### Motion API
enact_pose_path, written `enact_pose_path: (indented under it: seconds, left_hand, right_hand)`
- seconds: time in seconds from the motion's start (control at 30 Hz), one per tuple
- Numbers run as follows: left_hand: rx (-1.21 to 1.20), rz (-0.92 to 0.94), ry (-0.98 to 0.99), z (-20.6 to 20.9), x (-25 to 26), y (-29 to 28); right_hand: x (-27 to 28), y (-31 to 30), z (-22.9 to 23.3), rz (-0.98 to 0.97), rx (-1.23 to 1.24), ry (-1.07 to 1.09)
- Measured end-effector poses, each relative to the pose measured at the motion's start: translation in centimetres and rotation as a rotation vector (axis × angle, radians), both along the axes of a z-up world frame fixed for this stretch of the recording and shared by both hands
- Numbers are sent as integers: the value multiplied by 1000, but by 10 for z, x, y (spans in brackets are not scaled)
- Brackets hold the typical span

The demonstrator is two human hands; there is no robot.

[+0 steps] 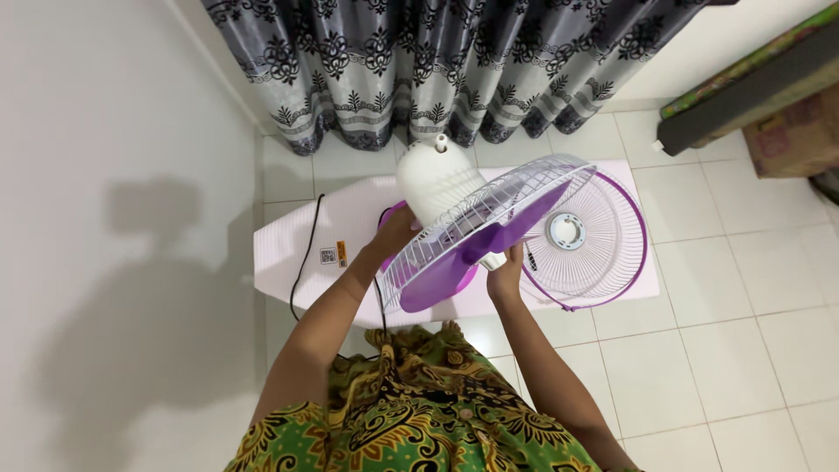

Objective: The person disassembles a small electric fan by unscrewing the front grille, removing the grille and fan blades, and placing the parts on the table. The person does not reassemble the fan within the clip.

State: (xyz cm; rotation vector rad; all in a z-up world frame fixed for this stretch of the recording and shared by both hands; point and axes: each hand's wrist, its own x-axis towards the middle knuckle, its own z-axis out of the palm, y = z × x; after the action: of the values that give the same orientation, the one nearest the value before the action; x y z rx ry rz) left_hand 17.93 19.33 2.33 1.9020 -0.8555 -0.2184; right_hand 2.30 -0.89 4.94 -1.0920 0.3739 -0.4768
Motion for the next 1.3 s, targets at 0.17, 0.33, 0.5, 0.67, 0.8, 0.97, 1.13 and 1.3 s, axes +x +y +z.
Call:
enact_pose_path:
  seconds: [0.17,0.33,0.5,0.67,0.8,0.97,1.13,1.3]
  left_hand:
    - [252,-15,82,5,2,0]
    - [42,-7,-61,21,-7,2]
    - [81,153,-135,31,-27,3]
    - [-4,382,-184,27,-56,-3]
    - [64,605,-24,24,-82,-18]
    - [2,825,38,24,-105,-39]
    - [37,865,12,27,-111,-45]
    - [-11,858,-23,24,-111,-46]
  right_hand:
    - [4,-3,-5,22,-127,-89]
    - [14,-14,-13,43,-86,-75]
    - [31,-30,-12,185,-91,-66]
    - [60,-45,-7,353,-46,-128]
    - [82,-56,-4,413,-272,75]
    - [99,-68,-4,447,-357,-45]
    - [103,-72,-4,455,-400,-140]
    - [107,-71,-2,470,-439,-226]
